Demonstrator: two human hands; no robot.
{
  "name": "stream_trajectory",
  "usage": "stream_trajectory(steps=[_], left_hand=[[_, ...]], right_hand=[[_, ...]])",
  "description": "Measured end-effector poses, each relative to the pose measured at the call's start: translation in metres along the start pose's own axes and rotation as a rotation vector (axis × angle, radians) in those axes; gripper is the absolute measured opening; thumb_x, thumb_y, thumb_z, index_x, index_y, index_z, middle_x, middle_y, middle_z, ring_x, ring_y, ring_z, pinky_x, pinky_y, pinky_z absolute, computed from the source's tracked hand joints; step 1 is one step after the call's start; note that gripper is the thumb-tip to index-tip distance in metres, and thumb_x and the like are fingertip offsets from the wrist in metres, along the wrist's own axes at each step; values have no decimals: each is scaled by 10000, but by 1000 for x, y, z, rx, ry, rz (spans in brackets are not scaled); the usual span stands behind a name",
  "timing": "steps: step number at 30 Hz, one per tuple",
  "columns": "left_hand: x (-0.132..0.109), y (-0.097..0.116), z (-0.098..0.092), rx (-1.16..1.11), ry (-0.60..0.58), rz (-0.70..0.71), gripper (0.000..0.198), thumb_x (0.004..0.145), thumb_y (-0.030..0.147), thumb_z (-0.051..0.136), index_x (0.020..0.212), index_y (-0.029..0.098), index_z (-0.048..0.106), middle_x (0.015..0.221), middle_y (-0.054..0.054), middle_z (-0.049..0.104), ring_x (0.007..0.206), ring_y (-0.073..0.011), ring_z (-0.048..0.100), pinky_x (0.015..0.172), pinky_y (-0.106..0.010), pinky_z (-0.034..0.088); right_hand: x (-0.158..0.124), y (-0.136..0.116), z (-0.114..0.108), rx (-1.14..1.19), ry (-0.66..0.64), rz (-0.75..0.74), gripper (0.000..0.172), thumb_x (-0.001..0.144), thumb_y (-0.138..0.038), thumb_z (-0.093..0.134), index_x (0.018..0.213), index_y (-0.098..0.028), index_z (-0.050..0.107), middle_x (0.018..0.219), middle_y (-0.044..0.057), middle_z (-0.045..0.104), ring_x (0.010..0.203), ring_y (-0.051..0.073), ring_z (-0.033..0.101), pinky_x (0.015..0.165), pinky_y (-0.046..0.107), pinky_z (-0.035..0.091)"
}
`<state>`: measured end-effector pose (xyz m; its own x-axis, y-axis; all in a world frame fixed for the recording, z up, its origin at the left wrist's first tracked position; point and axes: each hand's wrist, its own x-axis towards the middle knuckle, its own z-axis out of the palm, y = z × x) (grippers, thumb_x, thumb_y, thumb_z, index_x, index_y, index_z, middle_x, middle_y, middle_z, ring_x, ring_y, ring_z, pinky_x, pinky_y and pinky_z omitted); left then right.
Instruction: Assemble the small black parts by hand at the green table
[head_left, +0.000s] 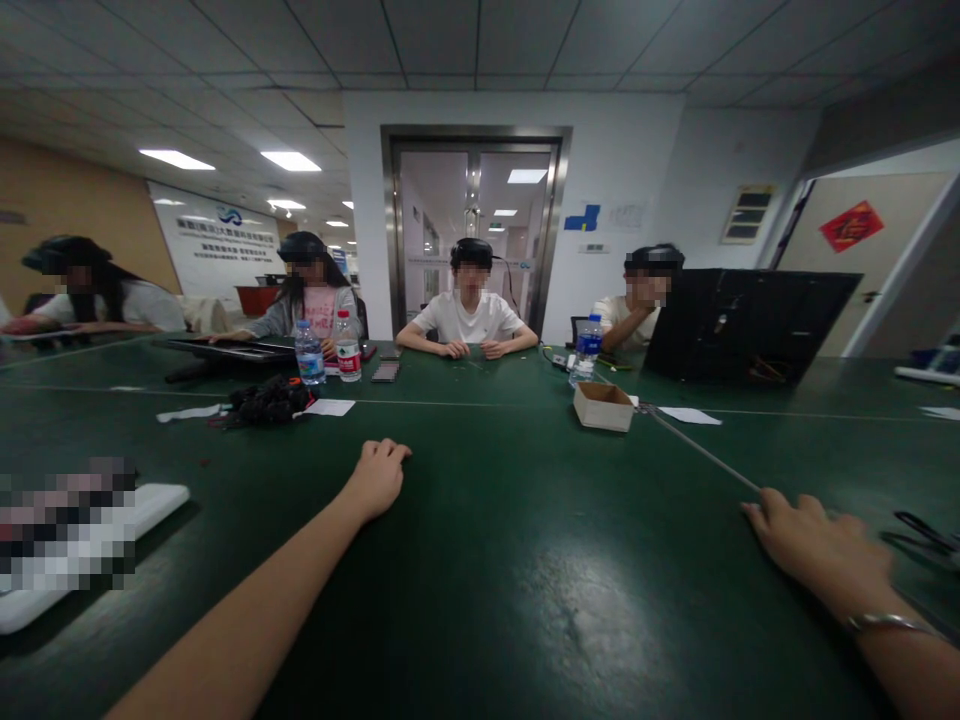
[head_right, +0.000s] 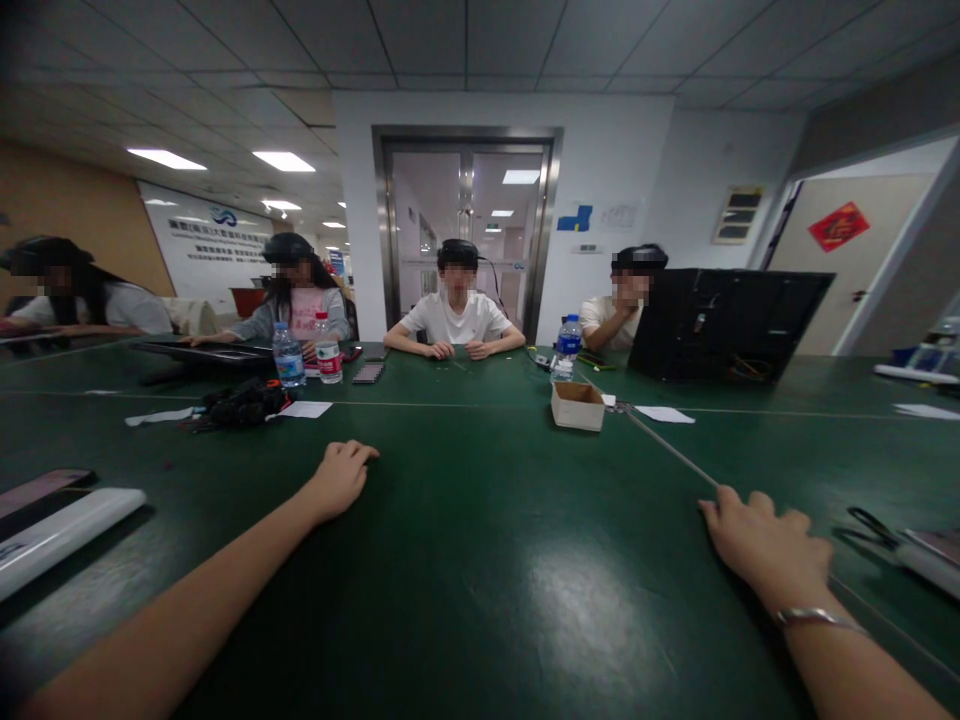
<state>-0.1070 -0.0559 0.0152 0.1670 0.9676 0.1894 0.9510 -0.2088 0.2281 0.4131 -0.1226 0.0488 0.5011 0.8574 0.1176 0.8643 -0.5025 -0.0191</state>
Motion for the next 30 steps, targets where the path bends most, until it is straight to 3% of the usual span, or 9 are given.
stream_trajectory(steps=[5, 13, 15, 18, 20, 22, 24, 26, 30], left_hand=[[13, 46, 9, -33, -23, -5, 456, 814, 187, 348, 1229, 227, 534, 1263, -121, 490, 1154, -320, 398, 965, -464, 345], [19, 43, 16, -128, -11, 36, 368, 845, 237, 370, 1156, 248, 568, 1218, -103, 514, 1108, -290, 440, 933, -437, 367], [21, 43, 16, -136, -1, 36, 333, 860, 267, 375, 1117, 239, 585, 1193, -99, 526, 1086, -284, 453, 924, -427, 369], [23, 48, 18, -169, 10, 44, 287, 867, 296, 397, 1047, 220, 608, 1145, -95, 543, 1041, -265, 482, 899, -397, 380], [25, 53, 21, -245, 27, 37, 272, 871, 305, 399, 1002, 209, 617, 1107, -95, 551, 1011, -247, 505, 875, -368, 390], [28, 60, 26, -380, 46, 5, 270, 873, 317, 398, 977, 201, 619, 1070, -98, 559, 973, -230, 530, 842, -338, 402], [33, 70, 32, -548, 75, -59, 263, 866, 328, 415, 958, 193, 621, 1037, -101, 572, 927, -218, 550, 812, -322, 409], [40, 81, 37, -727, 129, -132, 233, 854, 311, 443, 915, 180, 626, 1003, -101, 593, 913, -212, 558, 813, -314, 406], [52, 105, 40, -1157, 242, -269, 164, 839, 217, 458, 864, 165, 612, 960, -85, 621, 911, -179, 559, 818, -277, 404]], right_hand=[[-3, -3, -1, -15, 24, -17, 399, 893, -436, 229, 889, -216, 562, 1055, 224, 559, 952, 385, 559, 680, 472, 386], [-5, -8, -4, -83, 16, -66, 441, 913, -427, 245, 998, -174, 596, 1093, 240, 562, 988, 394, 532, 720, 500, 366], [-8, -13, -6, -132, 98, -90, 462, 921, -416, 238, 1069, -170, 599, 1095, 235, 564, 983, 394, 525, 732, 522, 352], [-17, -31, -7, -211, 389, -189, 454, 930, -374, 268, 1197, -153, 562, 1105, 229, 561, 1007, 391, 500, 780, 552, 321], [-28, -53, -5, -218, 582, -339, 402, 916, -326, 348, 1199, -142, 566, 1101, 215, 568, 1039, 370, 476, 836, 543, 303], [-45, -85, -1, -133, 613, -553, 338, 887, -298, 426, 1152, -173, 594, 1095, 173, 583, 1046, 331, 468, 867, 498, 311], [-66, -126, 6, 39, 478, -752, 295, 883, -306, 434, 1101, -216, 611, 1051, 121, 604, 1004, 281, 486, 839, 419, 351], [-86, -172, 14, 270, 286, -855, 261, 885, -304, 427, 1036, -209, 618, 990, 98, 614, 928, 231, 506, 803, 351, 378], [-108, -257, 28, 691, 32, -793, 195, 810, -279, 533, 973, -184, 584, 920, 79, 618, 864, 203, 520, 753, 306, 397]])
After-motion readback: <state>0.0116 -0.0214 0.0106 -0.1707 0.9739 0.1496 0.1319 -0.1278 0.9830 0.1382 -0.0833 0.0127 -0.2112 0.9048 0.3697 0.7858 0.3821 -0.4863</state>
